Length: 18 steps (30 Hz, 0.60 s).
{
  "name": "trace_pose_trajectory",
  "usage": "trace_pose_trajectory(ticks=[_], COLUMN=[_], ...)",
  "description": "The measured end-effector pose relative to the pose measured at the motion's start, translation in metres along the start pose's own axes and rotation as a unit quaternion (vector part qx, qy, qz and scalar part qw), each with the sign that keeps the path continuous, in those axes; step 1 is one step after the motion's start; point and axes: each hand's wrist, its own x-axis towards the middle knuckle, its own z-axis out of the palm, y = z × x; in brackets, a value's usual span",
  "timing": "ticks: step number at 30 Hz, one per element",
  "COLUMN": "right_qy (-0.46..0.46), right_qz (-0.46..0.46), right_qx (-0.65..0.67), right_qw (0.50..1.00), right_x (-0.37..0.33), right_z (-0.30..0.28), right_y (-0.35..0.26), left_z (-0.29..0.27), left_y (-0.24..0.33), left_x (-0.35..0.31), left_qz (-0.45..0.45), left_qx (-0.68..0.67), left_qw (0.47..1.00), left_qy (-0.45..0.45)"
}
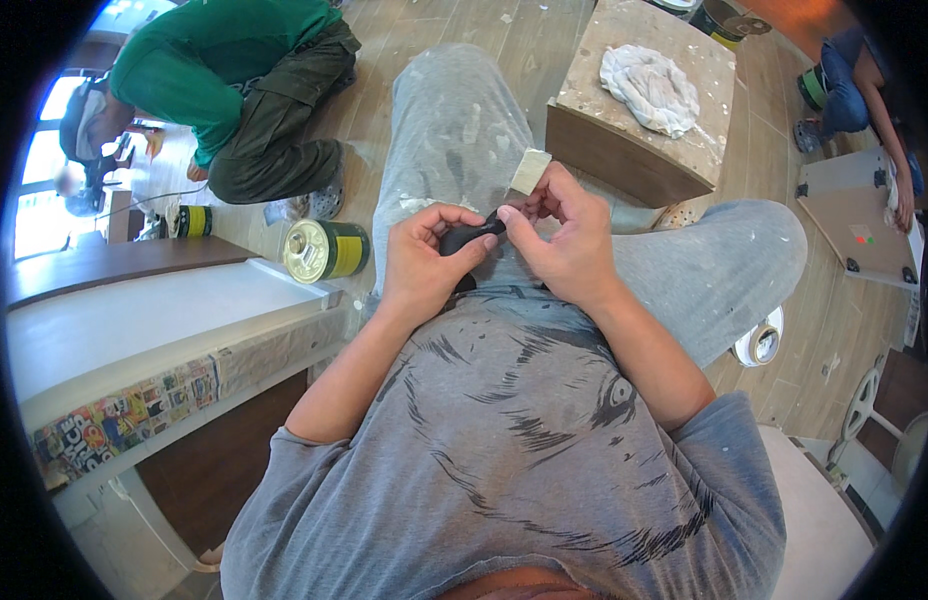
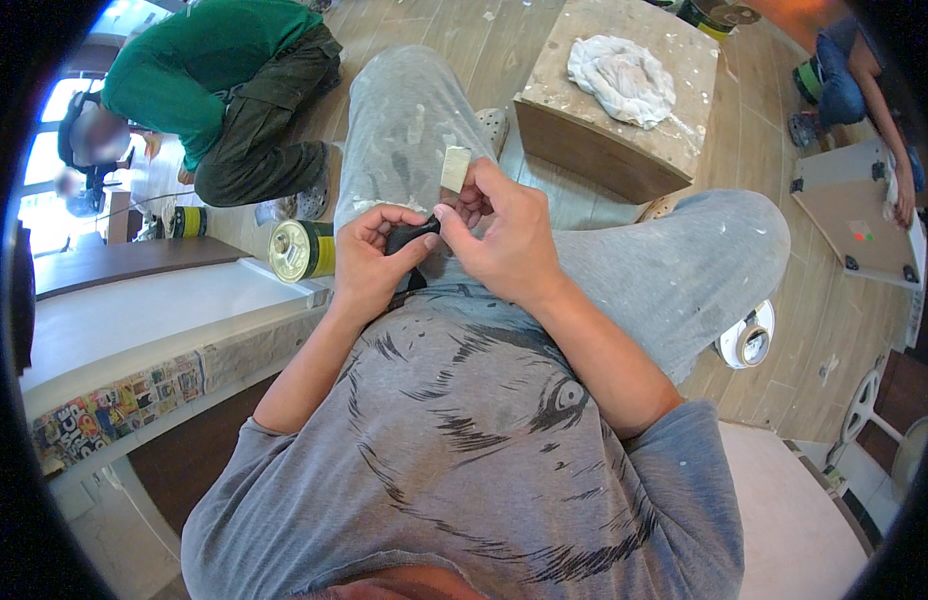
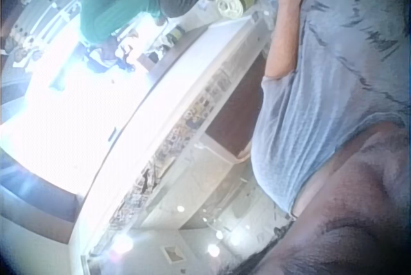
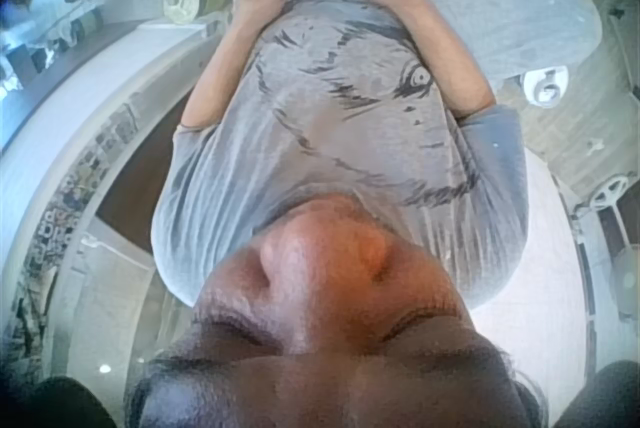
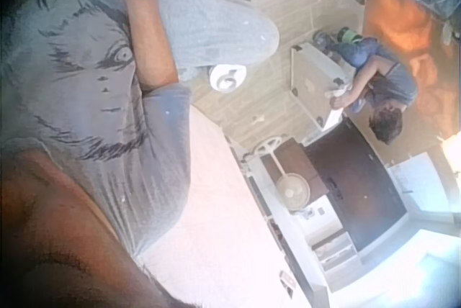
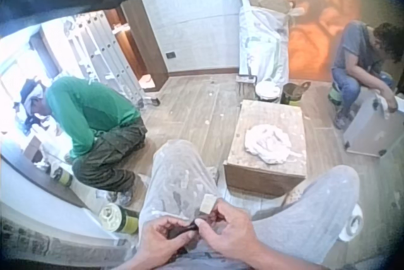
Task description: The person sits on the floor and cleans a black headstrap with a white cloth. They then use a small wooden stick to scrape residue from the strap. Finally, they receive a white drawer unit from a coworker, inspect it, and place it on the floor.
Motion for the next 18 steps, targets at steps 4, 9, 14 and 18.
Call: trace_pose_trajectory(ticks=[4,9,14,18], right_qy=[-0.007,-0.026,-0.019,-0.035], right_qz=[0.044,0.009,0.030,0.075], right_qx=[0.066,0.064,0.152,0.261], right_qw=[0.997,0.998,0.988,0.962], right_x=[-0.002,-0.004,-0.002,0.008], right_z=[0.001,-0.001,0.000,-0.002], right_y=[0.004,0.001,0.000,-0.005], left_z=[-0.003,-0.001,-0.004,-0.016], left_y=[-0.003,-0.004,0.005,0.017], left_x=[0.000,-0.001,0.002,0.013], left_qz=[-0.012,0.018,0.014,0.030], left_qx=[-0.025,-0.067,-0.178,-0.155], left_qw=[1.000,0.997,0.984,0.987], left_qy=[0.000,0.014,-0.016,-0.030])
